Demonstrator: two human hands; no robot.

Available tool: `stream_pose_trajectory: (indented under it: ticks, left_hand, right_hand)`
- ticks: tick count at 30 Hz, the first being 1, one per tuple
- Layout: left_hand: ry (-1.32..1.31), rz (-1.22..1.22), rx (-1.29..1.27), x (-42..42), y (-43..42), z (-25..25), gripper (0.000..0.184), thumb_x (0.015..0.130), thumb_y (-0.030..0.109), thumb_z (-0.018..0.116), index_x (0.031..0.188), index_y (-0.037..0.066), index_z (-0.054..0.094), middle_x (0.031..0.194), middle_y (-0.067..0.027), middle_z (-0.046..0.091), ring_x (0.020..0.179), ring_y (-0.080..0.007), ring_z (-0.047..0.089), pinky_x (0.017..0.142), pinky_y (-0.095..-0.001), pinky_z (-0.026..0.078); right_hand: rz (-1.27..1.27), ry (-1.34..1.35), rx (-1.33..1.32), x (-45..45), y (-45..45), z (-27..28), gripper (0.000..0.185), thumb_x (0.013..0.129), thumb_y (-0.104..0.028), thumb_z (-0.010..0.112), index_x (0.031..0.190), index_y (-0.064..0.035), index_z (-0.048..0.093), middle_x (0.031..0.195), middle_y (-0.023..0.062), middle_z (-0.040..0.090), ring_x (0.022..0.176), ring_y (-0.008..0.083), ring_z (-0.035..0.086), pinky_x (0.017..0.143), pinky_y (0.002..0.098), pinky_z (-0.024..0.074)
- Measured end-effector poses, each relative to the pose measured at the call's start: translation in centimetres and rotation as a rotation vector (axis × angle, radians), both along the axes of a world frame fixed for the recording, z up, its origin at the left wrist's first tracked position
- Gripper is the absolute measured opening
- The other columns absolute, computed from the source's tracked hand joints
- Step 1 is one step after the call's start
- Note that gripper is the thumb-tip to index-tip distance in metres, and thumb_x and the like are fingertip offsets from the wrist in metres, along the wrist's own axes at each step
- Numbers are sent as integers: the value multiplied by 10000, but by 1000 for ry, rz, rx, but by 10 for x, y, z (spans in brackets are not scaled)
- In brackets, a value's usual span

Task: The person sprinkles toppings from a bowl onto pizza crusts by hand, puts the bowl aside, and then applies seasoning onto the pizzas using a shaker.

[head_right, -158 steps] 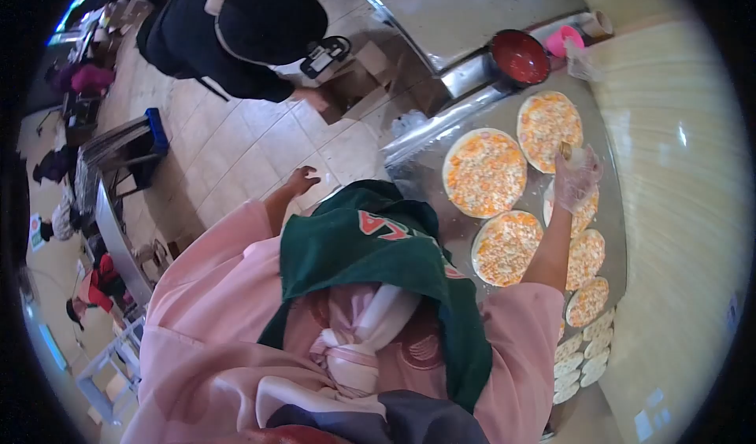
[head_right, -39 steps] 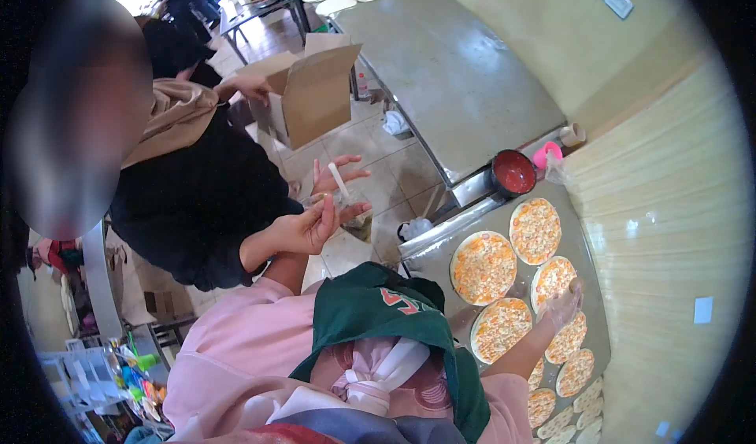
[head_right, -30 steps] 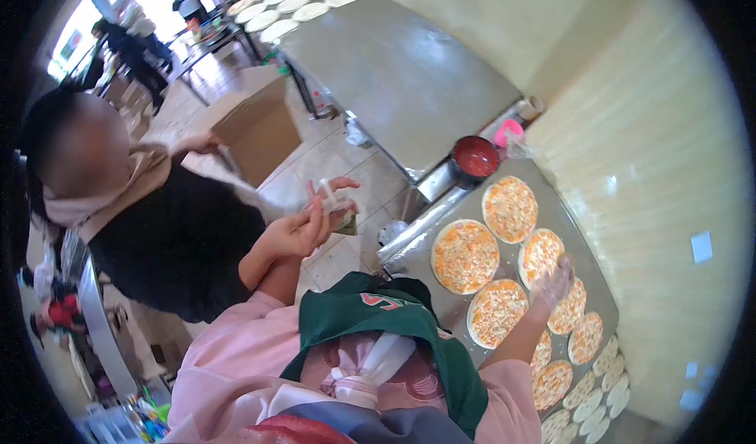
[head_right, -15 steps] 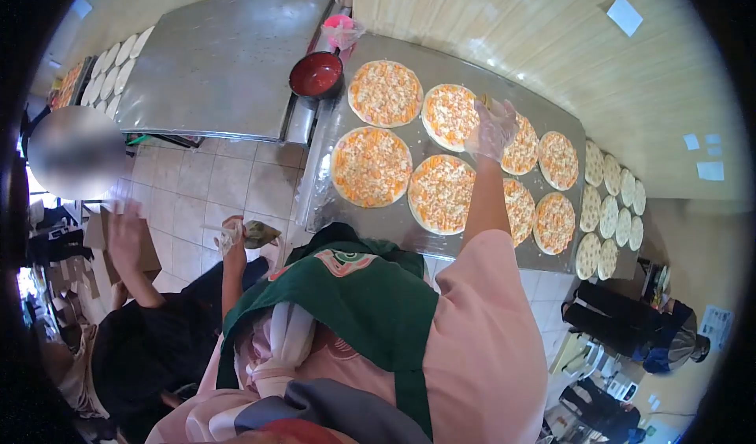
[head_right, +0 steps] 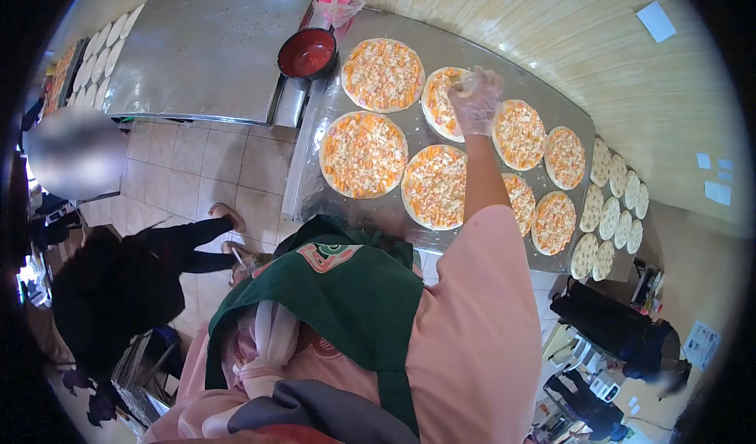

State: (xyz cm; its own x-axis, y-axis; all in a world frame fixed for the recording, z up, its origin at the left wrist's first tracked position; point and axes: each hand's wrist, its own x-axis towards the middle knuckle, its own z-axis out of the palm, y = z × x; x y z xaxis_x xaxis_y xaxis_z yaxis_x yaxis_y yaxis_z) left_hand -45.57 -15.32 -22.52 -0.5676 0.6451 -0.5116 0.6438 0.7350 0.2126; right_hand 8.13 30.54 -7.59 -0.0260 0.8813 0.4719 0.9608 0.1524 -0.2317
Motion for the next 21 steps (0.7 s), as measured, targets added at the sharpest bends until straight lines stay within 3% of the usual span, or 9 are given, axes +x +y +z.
stream_pose_trajectory:
  ticks: [5,7,10,14,17,19,21]
  left_hand:
    - [-69,-6,-136,-2,-12,2,322,881,234,504,1151,72,570,1373,-138,404,1260,-293,394,999,-634,207]
    - [-99,-15,-189,-5,-16,3,330,883,241,503,1159,72,566,1377,-141,400,1262,-292,393,999,-635,209]
    - [-152,-22,-256,0,-13,8,342,887,253,503,1171,72,560,1383,-145,394,1265,-290,392,999,-635,212]
    - [-227,-53,-341,-1,-9,-4,358,892,268,502,1187,72,551,1390,-152,387,1268,-288,391,999,-636,216]
    - [-277,-76,-417,-8,-18,-10,371,896,280,501,1200,72,545,1396,-156,381,1270,-286,390,998,-637,219]
    - [-309,-102,-462,-14,-16,-17,379,899,288,500,1208,72,541,1400,-160,378,1272,-284,389,998,-637,221]
    - [-339,-134,-506,-42,-49,-57,388,901,295,500,1216,72,536,1404,-163,374,1274,-283,388,998,-638,223]
  right_hand:
    - [-10,-137,124,1,21,9,641,614,-326,744,1190,-119,556,1127,159,473,1027,333,535,846,411,492]
    - [4,-82,-98,2,22,18,653,621,-331,743,1190,-79,547,1096,161,492,1049,335,510,893,414,464]
    - [-175,-137,99,30,37,-7,650,629,-320,737,1185,-46,542,1093,162,506,1075,336,485,940,413,430]
    - [-73,-119,-30,46,27,7,643,620,-309,742,1163,-22,550,1113,171,509,1104,343,457,974,417,397]
    - [-212,-69,60,68,19,-5,609,629,-303,728,1149,-36,557,1111,181,514,1105,339,454,970,417,401]
    - [-153,-39,66,77,2,8,605,629,-303,728,1140,-34,550,1114,184,507,1108,339,448,971,411,399]
    - [-174,-105,18,82,-9,2,604,626,-298,734,1139,-38,549,1110,186,502,1101,340,452,969,415,400]
